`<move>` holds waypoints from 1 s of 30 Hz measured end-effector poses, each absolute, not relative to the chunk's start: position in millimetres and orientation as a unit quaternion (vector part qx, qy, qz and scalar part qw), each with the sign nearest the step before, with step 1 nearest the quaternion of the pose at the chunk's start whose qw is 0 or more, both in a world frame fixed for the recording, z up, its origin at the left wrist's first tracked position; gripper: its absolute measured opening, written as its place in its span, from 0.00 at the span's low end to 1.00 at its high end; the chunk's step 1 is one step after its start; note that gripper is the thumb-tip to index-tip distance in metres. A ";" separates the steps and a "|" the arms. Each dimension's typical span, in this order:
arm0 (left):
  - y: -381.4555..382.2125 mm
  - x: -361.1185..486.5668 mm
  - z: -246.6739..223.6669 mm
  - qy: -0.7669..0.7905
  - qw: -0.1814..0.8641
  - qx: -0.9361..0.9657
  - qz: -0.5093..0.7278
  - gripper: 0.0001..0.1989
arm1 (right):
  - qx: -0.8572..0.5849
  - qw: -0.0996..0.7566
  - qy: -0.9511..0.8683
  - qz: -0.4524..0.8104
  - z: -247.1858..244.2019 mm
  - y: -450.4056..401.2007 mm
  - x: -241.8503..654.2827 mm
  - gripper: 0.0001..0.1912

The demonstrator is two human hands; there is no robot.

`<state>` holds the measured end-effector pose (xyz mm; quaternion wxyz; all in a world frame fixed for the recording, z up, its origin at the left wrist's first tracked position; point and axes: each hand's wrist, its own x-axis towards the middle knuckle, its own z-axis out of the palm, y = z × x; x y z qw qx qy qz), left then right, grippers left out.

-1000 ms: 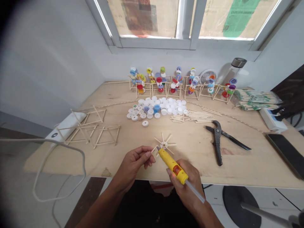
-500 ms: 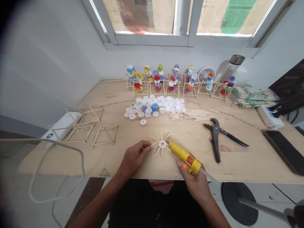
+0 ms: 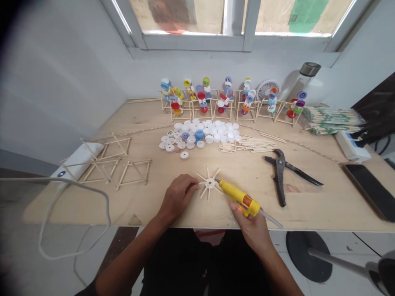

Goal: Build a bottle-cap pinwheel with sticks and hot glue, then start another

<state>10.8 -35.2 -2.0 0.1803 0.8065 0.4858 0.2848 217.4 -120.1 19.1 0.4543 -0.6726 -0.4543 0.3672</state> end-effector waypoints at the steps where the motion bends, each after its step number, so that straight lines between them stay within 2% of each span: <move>1: -35.0 10.9 -2.5 0.485 0.177 0.808 0.283 0.08 | -0.671 0.451 -0.451 0.379 19.2 -119.9 217.7 0.23; 30: -34.1 12.1 -5.3 0.478 0.135 0.826 0.268 0.08 | -0.666 0.438 -0.444 0.410 19.0 -120.5 218.3 0.22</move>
